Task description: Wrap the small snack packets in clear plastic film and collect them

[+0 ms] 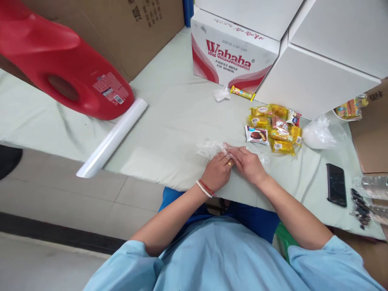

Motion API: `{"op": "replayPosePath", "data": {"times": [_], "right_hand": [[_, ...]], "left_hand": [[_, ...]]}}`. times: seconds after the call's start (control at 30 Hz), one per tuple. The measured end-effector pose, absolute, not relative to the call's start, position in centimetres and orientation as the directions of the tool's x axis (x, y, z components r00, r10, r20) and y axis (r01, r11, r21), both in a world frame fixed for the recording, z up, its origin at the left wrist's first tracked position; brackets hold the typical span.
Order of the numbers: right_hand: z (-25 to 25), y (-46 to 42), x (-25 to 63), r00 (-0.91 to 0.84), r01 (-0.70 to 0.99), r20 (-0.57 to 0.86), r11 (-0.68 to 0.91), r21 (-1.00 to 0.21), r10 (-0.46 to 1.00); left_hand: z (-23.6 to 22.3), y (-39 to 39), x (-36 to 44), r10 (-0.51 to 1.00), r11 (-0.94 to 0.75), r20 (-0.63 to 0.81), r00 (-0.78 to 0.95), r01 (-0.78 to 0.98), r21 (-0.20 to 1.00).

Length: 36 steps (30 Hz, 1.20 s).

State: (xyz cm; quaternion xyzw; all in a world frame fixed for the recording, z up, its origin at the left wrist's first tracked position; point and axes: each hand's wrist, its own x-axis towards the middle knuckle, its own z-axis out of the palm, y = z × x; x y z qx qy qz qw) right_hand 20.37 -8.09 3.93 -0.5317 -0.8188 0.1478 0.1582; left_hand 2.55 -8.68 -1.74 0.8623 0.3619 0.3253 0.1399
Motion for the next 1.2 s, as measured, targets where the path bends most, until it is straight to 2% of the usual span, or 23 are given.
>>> {"op": "replayPosePath", "data": {"times": [0.07, 0.13, 0.23, 0.37, 0.5, 0.6, 0.7, 0.8, 0.9, 1.07, 1.2], "right_hand": [[2.7, -8.7, 20.4, -0.366, 0.812, 0.17, 0.404, -0.421, 0.915], [2.1, -8.9, 20.1, -0.347, 0.832, 0.177, 0.389, -0.394, 0.921], [2.1, -9.2, 19.0, -0.277, 0.922, 0.065, 0.284, -0.263, 0.959], [2.7, -9.5, 17.2, -0.201, 0.975, -0.084, 0.191, -0.116, 0.976], [3.4, -9.3, 16.3, -0.18, 0.978, -0.101, 0.168, -0.121, 0.979], [4.1, -9.0, 16.2, -0.184, 0.975, -0.141, 0.163, -0.15, 0.973], [4.5, -8.9, 16.1, -0.19, 0.972, -0.18, 0.16, -0.171, 0.965], [4.8, -8.9, 16.1, -0.186, 0.97, -0.179, 0.151, -0.19, 0.966], [4.8, -8.9, 16.0, -0.18, 0.968, -0.174, 0.142, -0.209, 0.968], [4.5, -8.7, 15.9, -0.171, 0.961, -0.142, 0.133, -0.241, 0.975], [4.0, -8.7, 15.8, -0.156, 0.964, -0.132, 0.122, -0.238, 0.979]], "left_hand": [[-1.8, -8.3, 1.8, 0.713, -0.698, 0.484, 0.507, 0.447, 0.56], [-1.9, -7.8, 1.1, 0.747, -0.654, 0.487, 0.453, 0.368, 0.66], [-1.9, -7.3, 0.7, 0.845, -0.53, 0.459, 0.275, 0.318, 0.786], [-1.8, -6.9, 1.6, 0.928, -0.35, 0.373, 0.011, 0.367, 0.862], [-1.7, -5.9, 2.8, 0.959, -0.166, 0.231, -0.166, 0.333, 0.928], [-1.4, -4.6, 3.2, 0.957, -0.061, 0.156, -0.245, 0.355, 0.933], [-0.6, -3.4, 3.0, 0.957, -0.097, 0.22, -0.19, 0.504, 0.858], [0.3, -2.6, 2.2, 0.936, -0.227, 0.35, -0.041, 0.69, 0.687], [1.3, -2.1, 0.7, 0.902, -0.309, 0.424, 0.073, 0.797, 0.519], [2.7, -1.9, -3.0, 0.804, -0.519, 0.483, 0.348, 0.806, 0.285], [2.6, -2.2, -5.6, 0.785, -0.528, 0.506, 0.358, 0.813, 0.244]]}}
